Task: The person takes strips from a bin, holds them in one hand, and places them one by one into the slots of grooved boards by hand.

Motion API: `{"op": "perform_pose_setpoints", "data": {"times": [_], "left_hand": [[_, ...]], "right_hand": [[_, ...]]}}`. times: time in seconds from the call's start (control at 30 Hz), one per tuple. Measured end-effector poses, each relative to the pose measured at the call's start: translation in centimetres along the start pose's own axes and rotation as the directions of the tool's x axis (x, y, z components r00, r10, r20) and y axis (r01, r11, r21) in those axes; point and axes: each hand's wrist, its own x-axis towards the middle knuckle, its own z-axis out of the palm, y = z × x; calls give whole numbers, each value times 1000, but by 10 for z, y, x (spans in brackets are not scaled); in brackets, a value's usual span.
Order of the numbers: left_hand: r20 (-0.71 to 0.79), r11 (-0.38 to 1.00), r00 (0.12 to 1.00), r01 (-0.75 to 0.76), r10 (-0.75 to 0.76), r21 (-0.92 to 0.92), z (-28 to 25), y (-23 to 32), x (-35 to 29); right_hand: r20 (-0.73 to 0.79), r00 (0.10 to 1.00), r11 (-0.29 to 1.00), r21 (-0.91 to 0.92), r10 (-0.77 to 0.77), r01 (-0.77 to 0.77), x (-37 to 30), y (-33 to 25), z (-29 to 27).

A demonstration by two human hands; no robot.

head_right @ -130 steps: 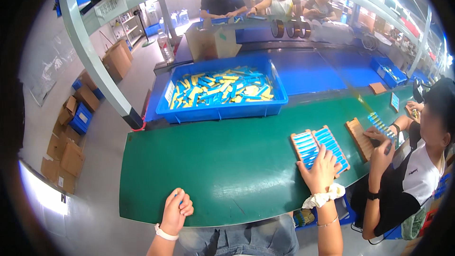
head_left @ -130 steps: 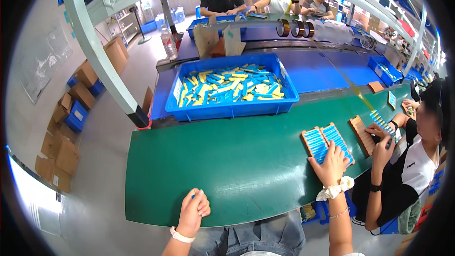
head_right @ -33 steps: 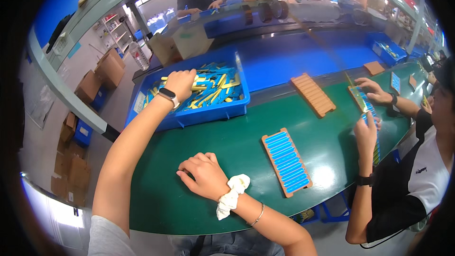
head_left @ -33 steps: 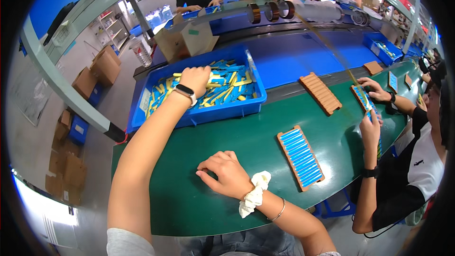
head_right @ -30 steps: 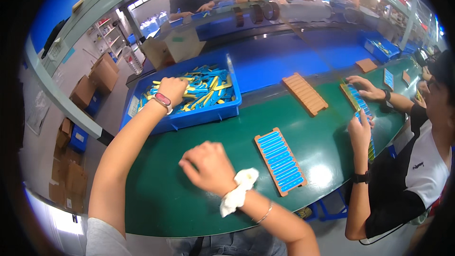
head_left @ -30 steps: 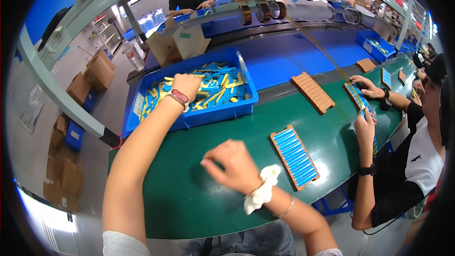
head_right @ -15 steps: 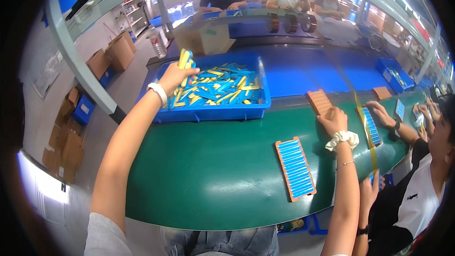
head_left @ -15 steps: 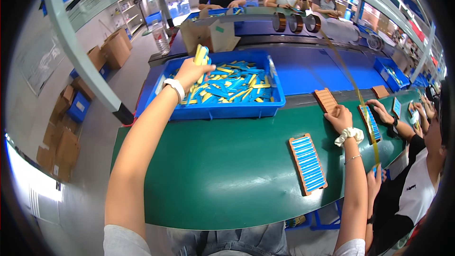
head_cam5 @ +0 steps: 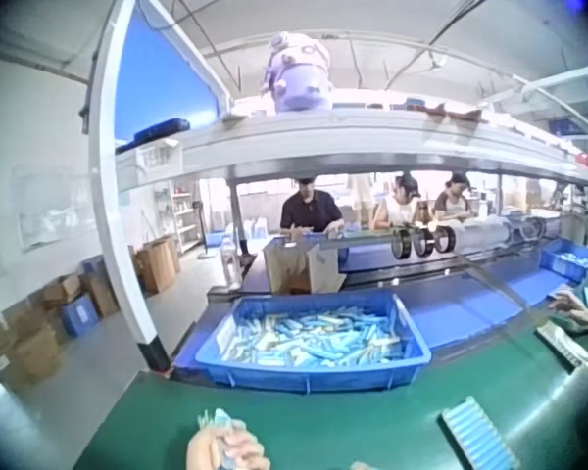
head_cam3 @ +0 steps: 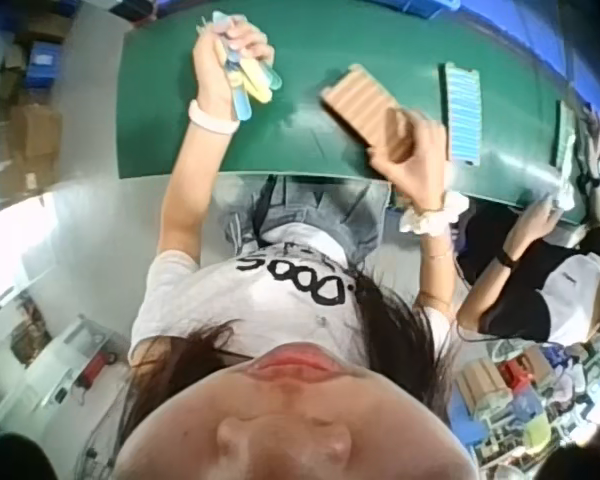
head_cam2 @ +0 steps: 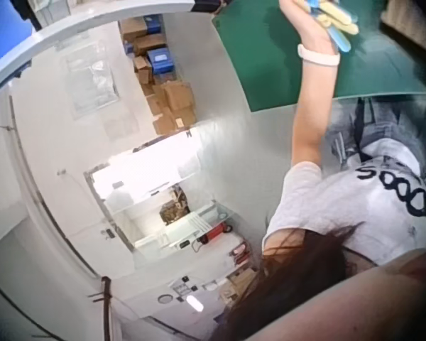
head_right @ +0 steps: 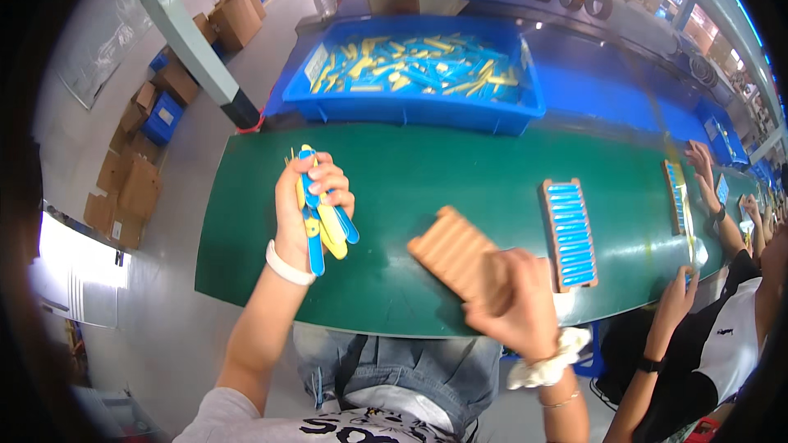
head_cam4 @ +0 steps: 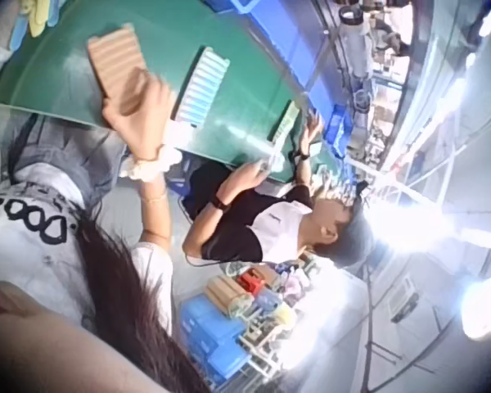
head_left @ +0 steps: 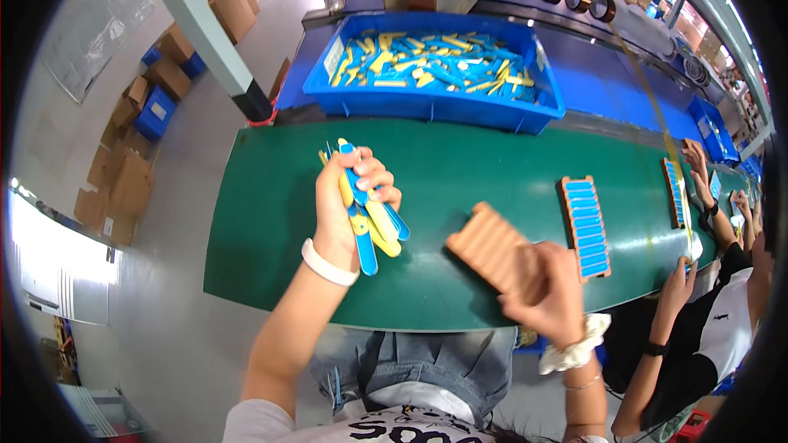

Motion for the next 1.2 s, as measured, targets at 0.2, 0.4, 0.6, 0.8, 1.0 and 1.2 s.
{"op": "perform_pose_setpoints", "data": {"times": [0.2,0.4,0.6,0.8,1.0,1.2], "left_hand": [[-141,987,978,-157,152,-25,-27,-25,-58],[-245,989,960,-146,133,-36,-31,-59,-76],[-262,991,964,-67,35,-112,-42,-61,-77],[-254,985,967,-56,14,-161,-52,-56,-68],[-237,985,970,-94,58,-143,-61,-52,-68],[-187,990,981,-79,56,-117,-65,-40,-68]], "right_hand": [[19,997,997,12,-70,70,-12,-36,55],[-187,796,795,95,-576,599,-4,-74,70],[-306,758,786,48,-575,616,-19,-71,72],[-212,977,851,505,-40,144,-29,-67,59],[22,840,437,846,542,-305,-25,-25,40],[241,813,522,663,530,-536,-13,4,28]]}}
